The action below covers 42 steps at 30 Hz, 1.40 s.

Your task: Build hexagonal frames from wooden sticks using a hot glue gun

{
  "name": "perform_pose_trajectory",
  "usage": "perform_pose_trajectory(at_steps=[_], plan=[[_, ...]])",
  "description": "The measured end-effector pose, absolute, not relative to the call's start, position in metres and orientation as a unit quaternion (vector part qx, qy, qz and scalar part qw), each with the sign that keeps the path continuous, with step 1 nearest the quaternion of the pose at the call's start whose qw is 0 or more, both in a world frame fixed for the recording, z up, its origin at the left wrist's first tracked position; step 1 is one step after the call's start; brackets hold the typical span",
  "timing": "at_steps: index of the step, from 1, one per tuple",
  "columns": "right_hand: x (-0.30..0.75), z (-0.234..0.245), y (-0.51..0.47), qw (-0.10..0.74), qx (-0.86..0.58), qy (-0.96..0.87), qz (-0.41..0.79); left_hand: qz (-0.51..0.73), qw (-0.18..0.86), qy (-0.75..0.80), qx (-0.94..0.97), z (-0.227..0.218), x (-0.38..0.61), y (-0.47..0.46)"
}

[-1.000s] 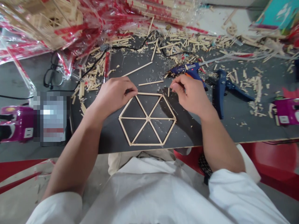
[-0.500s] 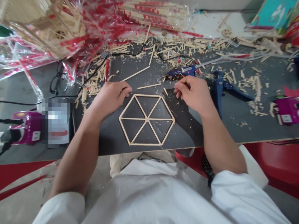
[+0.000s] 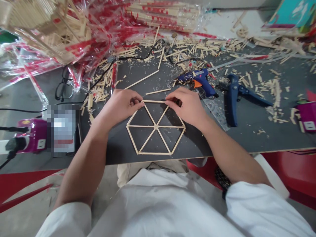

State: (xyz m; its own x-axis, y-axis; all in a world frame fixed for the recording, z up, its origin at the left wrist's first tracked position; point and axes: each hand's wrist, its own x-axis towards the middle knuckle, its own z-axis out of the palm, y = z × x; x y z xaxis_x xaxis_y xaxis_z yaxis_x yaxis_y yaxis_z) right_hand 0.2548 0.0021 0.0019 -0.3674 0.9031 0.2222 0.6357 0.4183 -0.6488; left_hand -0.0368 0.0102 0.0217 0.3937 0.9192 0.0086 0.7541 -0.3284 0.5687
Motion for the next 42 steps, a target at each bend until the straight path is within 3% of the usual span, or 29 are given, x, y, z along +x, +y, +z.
perform_pose_trajectory(at_steps=[42], plan=[[0.274,0.013,0.008,0.285,-0.555,-0.745,0.237,0.145,0.237,0.533,0.799,0.027,-0.036,0.01]])
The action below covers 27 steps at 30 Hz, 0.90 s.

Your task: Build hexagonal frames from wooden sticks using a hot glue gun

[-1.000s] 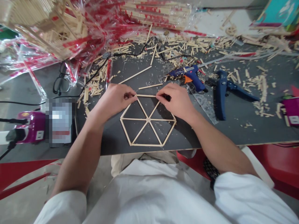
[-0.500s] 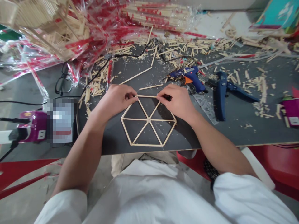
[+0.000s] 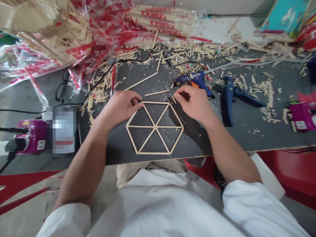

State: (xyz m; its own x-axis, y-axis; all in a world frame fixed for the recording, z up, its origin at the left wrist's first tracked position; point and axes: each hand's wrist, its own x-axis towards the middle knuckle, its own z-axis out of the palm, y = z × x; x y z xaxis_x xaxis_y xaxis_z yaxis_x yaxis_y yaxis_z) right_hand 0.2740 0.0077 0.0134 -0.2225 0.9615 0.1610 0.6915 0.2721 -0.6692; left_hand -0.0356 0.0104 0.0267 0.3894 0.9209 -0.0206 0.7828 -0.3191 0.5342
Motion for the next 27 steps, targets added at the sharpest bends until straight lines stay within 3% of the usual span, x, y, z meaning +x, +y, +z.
perform_pose_trajectory(at_steps=[11,17,27], plan=[[0.279,0.028,-0.001,0.098,-0.537,-0.771,0.328,0.154,0.251,0.539,0.789,0.026,-0.03,0.006],[0.267,0.037,-0.009,-0.002,-0.593,-0.763,0.259,0.208,0.363,0.554,0.72,0.024,-0.031,0.004],[0.25,0.044,-0.014,-0.047,-0.614,-0.763,0.196,0.163,0.414,0.543,0.712,0.018,-0.035,0.011]])
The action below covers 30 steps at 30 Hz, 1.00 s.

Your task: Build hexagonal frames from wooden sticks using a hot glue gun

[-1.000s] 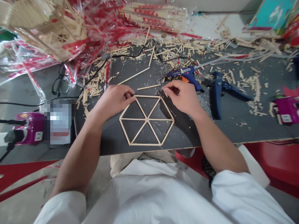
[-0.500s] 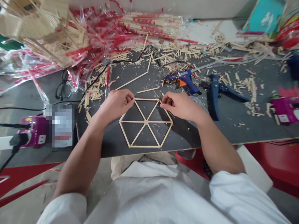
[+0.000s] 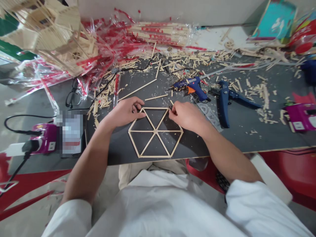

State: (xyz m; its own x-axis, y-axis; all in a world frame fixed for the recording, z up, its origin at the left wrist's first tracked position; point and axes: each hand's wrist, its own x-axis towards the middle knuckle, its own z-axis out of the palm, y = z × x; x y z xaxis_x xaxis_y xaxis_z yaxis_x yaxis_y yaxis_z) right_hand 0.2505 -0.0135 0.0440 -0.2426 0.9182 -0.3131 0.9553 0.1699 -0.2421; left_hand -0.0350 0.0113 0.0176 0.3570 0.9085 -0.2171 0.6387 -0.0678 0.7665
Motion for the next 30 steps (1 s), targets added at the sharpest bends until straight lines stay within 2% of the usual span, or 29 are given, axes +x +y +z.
perform_pose_trajectory(at_steps=[2,4,8,10,13,17,23,30], plan=[[0.251,0.047,-0.013,0.008,0.615,0.763,-0.199,0.154,0.404,0.536,0.725,0.019,-0.036,0.013],[0.254,0.051,-0.011,-0.069,0.605,0.766,-0.207,0.166,0.425,0.519,0.723,0.026,-0.037,0.014],[0.263,0.059,-0.007,-0.335,0.495,0.752,-0.278,0.307,0.468,0.486,0.671,0.054,-0.037,0.014],[0.265,0.064,-0.006,-0.461,0.405,0.729,-0.302,0.408,0.42,0.465,0.664,0.071,-0.035,0.007],[0.263,0.068,-0.007,-0.559,0.315,0.709,-0.291,0.543,0.304,0.415,0.664,0.086,-0.029,-0.009],[0.259,0.063,-0.015,-0.595,0.292,0.706,-0.249,0.614,0.204,0.324,0.69,0.078,-0.022,-0.028],[0.26,0.051,-0.024,-0.544,0.27,0.751,-0.259,0.615,0.19,0.27,0.716,0.055,-0.023,-0.033],[0.247,0.055,-0.023,-0.564,0.226,0.792,-0.065,0.572,0.154,0.255,0.764,0.058,-0.016,-0.038]])
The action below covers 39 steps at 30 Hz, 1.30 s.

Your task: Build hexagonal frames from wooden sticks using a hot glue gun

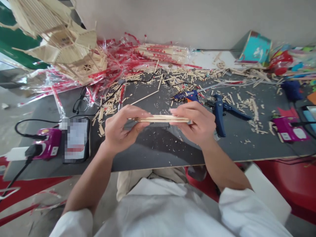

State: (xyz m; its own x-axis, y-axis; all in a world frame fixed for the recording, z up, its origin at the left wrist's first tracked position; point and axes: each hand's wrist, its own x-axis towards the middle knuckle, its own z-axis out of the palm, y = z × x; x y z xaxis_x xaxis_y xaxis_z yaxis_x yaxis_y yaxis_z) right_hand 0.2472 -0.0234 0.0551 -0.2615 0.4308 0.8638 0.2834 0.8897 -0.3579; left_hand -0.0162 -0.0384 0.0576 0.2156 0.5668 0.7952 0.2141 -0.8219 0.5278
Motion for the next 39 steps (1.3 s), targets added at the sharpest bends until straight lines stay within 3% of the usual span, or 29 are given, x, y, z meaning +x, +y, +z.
perform_pose_trajectory(at_steps=[9,39], plan=[[0.237,0.053,-0.031,0.593,-0.214,-0.772,0.077,0.568,0.058,0.286,0.769,0.058,-0.006,-0.04],[0.233,0.053,-0.034,0.604,-0.23,-0.753,0.125,0.56,0.058,0.333,0.757,0.064,-0.006,-0.046]])
